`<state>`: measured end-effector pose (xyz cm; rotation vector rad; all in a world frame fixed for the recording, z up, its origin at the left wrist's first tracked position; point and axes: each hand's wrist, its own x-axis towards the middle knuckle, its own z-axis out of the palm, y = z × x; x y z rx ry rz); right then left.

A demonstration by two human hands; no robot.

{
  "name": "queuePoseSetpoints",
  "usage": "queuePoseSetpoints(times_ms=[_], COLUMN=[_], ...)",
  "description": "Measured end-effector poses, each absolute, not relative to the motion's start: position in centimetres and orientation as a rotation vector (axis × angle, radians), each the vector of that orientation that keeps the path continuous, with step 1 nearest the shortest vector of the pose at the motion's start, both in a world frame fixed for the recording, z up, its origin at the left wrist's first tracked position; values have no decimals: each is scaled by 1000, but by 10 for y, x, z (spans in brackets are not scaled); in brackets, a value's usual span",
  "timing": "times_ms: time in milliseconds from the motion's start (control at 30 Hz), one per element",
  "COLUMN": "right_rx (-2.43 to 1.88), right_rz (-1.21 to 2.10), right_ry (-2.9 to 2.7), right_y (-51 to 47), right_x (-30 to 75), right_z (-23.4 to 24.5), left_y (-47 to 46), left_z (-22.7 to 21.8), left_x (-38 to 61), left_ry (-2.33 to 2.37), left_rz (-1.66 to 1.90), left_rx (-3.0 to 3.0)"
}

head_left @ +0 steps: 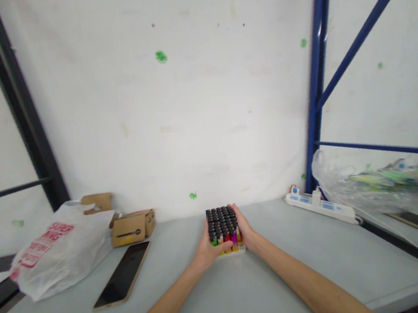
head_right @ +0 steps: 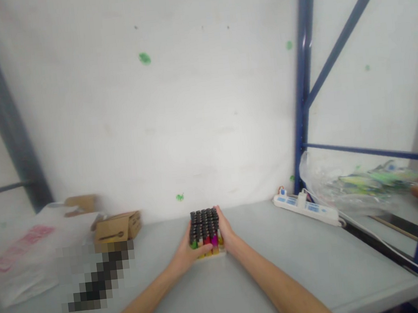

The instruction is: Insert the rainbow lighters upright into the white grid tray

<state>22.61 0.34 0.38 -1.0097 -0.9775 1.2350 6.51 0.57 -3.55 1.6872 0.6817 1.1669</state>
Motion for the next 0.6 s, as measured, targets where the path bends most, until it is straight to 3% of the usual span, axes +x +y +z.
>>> queuePoseSetpoints(times_ms=[300,467,600], right_rx=[-1047,-1187,-1269], right_rz=[1137,848,853], right_ry=[-1032,-1059,-981], right_y=[9,5,2], right_x=[242,303,339], right_z=[-3,-19,-25], left_y=[-2,-26,-45], left_z=[-22,-6,8], left_x=[58,-39,-129], left_ry=[675,1510,2325], left_rz=[1102,1091,630], left_rx=[1749,2147,2315])
